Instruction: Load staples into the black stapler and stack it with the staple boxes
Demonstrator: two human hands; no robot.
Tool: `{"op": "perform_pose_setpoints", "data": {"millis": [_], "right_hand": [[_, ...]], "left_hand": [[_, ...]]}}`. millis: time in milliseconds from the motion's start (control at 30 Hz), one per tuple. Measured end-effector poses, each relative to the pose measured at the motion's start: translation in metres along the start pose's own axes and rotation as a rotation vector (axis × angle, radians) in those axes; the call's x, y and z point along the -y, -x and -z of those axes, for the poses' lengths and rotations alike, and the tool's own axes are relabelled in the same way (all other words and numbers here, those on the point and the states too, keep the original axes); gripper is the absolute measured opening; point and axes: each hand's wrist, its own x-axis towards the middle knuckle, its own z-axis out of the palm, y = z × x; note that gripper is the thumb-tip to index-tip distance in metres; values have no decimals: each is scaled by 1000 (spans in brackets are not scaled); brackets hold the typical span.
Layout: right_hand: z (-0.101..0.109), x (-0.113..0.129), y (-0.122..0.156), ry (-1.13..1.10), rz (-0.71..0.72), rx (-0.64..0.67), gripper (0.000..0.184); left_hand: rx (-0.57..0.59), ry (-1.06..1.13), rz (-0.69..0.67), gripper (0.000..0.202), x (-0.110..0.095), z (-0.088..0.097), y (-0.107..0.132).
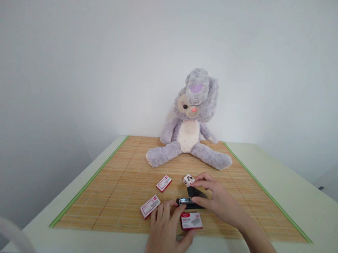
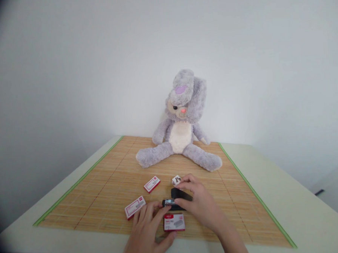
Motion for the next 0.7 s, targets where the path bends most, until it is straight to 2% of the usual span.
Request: {"op": "perform_pose_setpoints", "data": {"millis": [133,267,400,533,633,700], "right_hand": [[-20,6,-7,52,-22,57,18],[-32,1,-11,97,-42,89,23],[-32,-10,-5,125,-26,62,29],[-26,-25,12,131,-43,-11,18],[-26,-37,25,113,-76,-61,15],[-27,-44,32,100,-104,-98,17]], "left_hand": [[5,18,-21,59,0,0,0],[17,19,-15,56,0,2,0],[17,20,-46,46,-1,6,-1],[14,12,-67,33,-5,9,-2],[-50,-14,-85,29,-2,7,3],[-132,-53,-68,29,6,7,10]]}}
